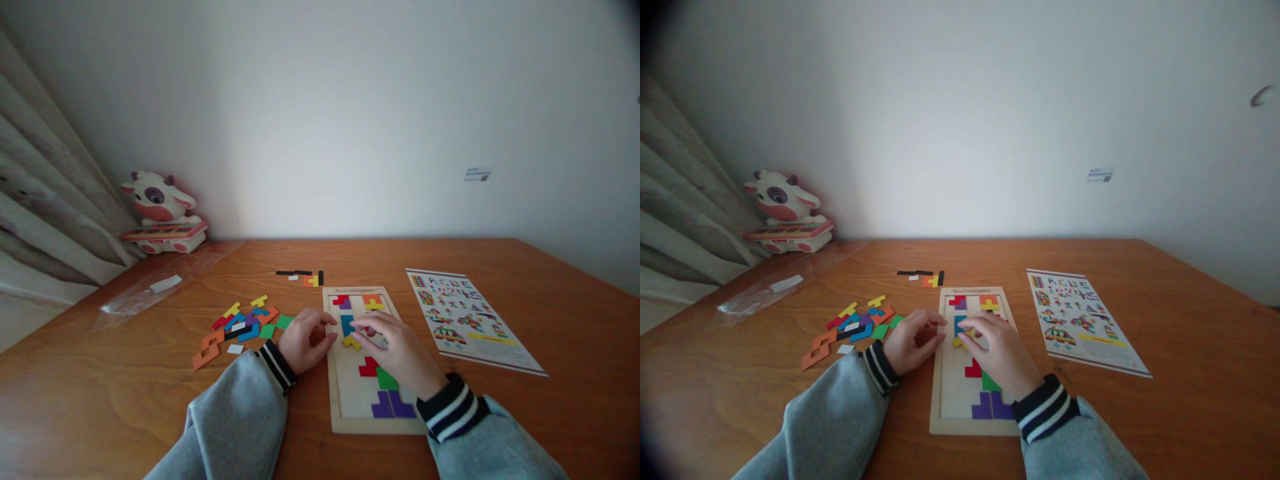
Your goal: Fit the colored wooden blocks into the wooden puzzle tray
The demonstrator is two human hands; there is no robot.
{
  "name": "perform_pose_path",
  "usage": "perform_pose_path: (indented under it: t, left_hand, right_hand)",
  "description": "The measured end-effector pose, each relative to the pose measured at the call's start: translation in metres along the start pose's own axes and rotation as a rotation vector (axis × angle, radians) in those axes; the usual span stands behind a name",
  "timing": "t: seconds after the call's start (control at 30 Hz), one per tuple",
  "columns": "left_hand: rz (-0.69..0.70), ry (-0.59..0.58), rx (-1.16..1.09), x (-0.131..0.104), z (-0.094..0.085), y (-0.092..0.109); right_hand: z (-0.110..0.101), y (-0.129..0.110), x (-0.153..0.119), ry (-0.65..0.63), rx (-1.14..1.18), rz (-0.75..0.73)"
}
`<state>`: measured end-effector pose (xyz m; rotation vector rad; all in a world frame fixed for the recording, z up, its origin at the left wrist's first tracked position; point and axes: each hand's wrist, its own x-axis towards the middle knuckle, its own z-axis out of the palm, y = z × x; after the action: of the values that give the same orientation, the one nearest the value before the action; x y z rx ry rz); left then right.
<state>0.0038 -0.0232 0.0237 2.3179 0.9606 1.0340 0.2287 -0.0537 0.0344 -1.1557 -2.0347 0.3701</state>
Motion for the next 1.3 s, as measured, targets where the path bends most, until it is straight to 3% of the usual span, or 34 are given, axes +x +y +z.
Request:
perform_pose_path:
  t: [0.27, 0.63, 0.77, 1.0, 1.3]
  left_hand:
    - [0.165, -0.091, 0.236, -0.001, 0.006, 0.002]
    - [0.207, -0.162, 0.263, -0.001, 0.005, 0.008]
    - [0.197, -0.114, 0.26, -0.001, 0.002, 0.013]
    - [0.174, -0.074, 0.296, 0.0, 0.001, 0.012]
    - [0.178, -0.055, 0.275, 0.001, 0.002, 0.01]
  right_hand:
    - [0.001, 0.005, -0.003, -0.055, -0.231, -0.025]
    - [0.012, -0.004, -0.003, 0.024, -0.427, 0.113]
    - [0.016, -0.011, 0.001, 0.02, -0.494, 0.1]
    - [0.018, -0.016, 0.001, -0.015, -0.476, 0.137]
    - [0.022, -0.007, -0.004, 0.123, -0.249, 0.106]
